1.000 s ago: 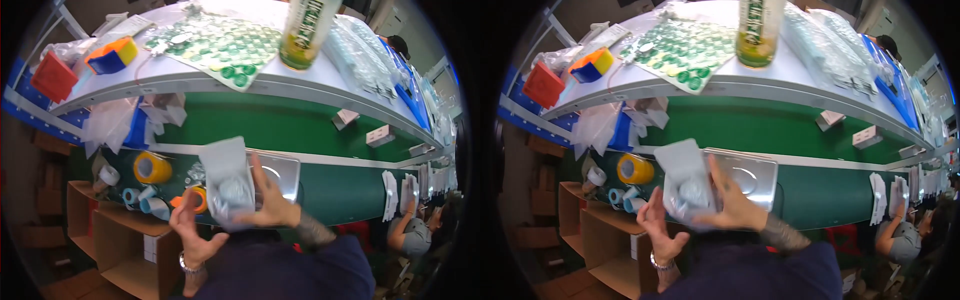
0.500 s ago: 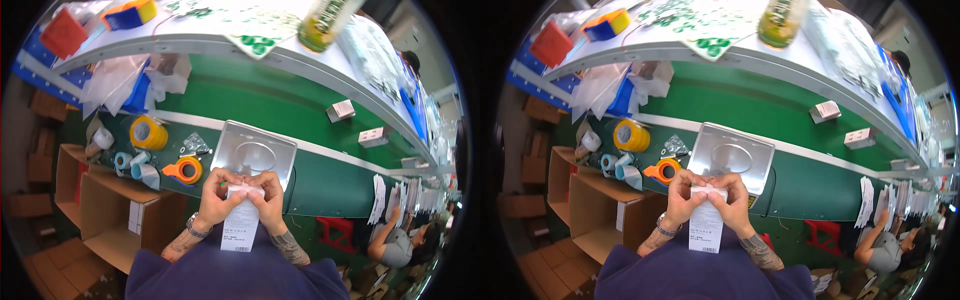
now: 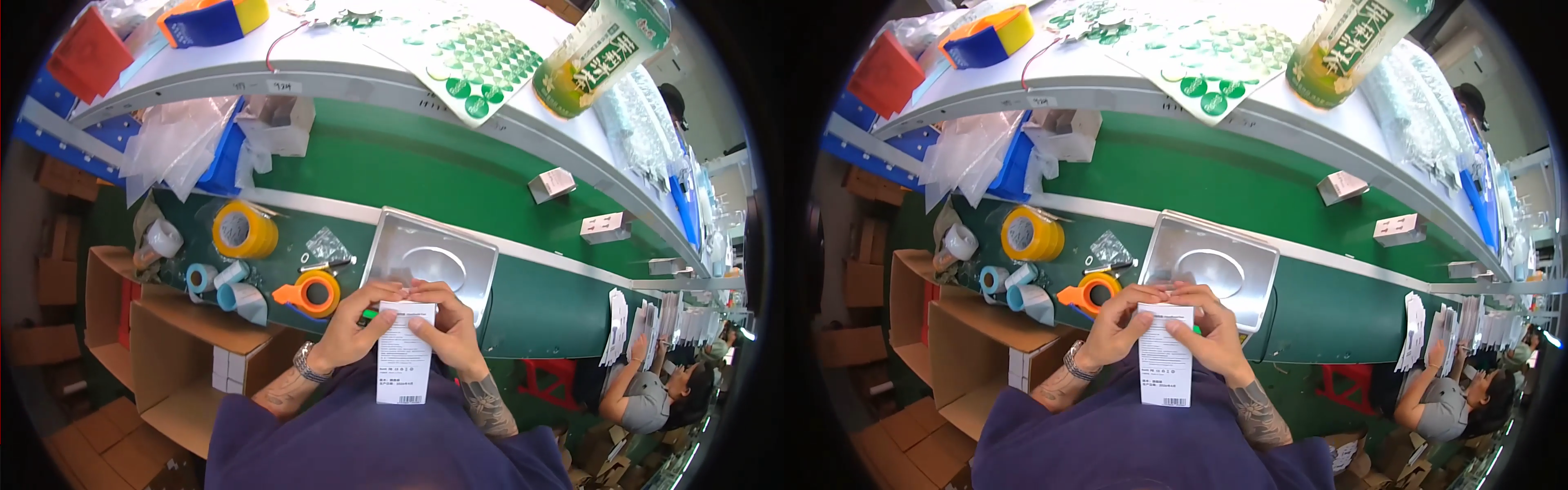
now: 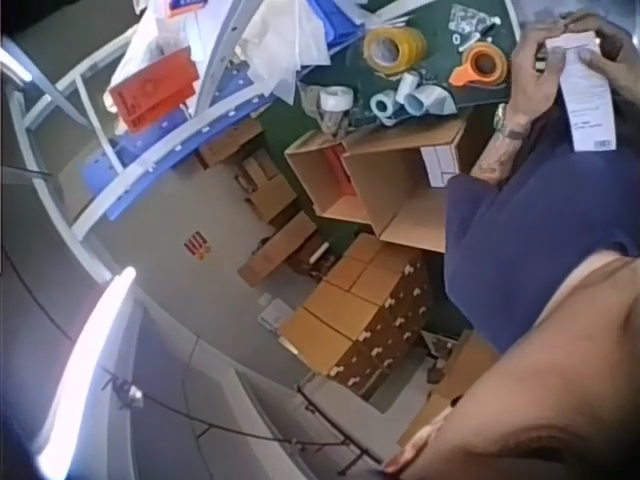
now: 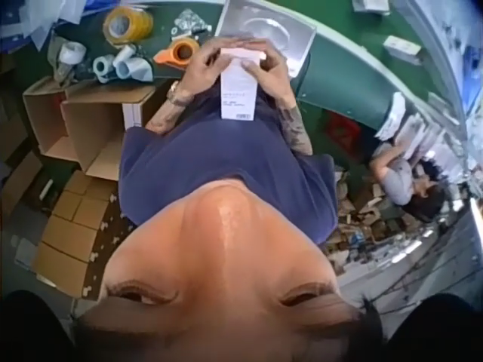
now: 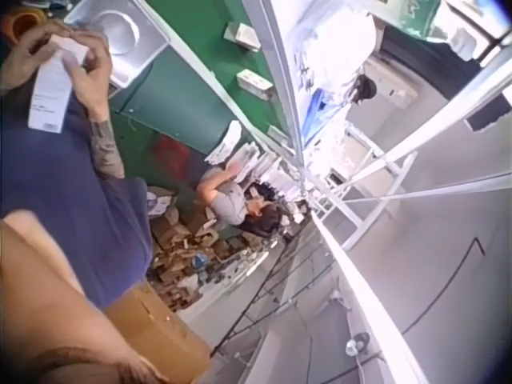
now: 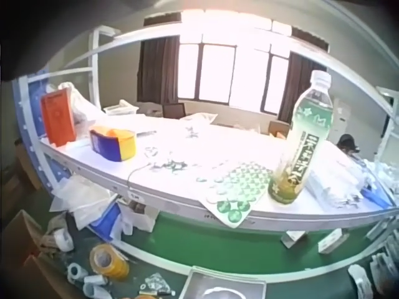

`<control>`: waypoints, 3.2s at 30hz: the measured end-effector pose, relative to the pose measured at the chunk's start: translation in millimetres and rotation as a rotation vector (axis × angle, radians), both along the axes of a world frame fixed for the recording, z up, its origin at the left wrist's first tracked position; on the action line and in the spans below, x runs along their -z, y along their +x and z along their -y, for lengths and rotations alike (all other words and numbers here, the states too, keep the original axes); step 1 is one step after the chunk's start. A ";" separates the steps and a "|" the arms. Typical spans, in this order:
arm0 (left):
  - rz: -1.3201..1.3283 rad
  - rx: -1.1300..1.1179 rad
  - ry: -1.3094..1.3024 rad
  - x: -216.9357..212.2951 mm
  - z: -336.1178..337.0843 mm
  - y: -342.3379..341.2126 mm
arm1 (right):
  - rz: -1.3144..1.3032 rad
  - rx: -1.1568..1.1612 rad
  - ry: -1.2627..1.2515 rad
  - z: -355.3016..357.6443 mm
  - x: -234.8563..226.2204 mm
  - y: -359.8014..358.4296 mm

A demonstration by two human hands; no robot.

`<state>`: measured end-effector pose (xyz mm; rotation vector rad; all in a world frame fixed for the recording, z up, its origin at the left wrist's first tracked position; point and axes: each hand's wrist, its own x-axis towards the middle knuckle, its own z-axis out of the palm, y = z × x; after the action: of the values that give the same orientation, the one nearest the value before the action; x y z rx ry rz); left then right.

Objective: Packaging small white boxes into a larger shipping carton after weighing them on a production line.

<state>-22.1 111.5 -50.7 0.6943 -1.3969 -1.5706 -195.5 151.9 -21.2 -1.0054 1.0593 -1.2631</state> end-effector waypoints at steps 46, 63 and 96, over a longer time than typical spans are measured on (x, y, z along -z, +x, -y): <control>1.285 -0.503 -0.935 -50.1 138.5 66.7 | -0.950 0.184 -0.417 21.0 -22.3 -17.1; 0.026 -0.022 -0.117 14.1 -23.9 -35.5 | -0.344 0.105 0.052 -33.9 13.8 -18.0; 1.404 -0.930 -0.319 88.1 363.0 143.8 | -0.566 0.418 -0.045 5.9 88.2 -133.7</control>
<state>121.7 -251.5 -138.8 2.0359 -1.6958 0.0579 -329.1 145.9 -109.5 -1.2572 1.7530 -1.3671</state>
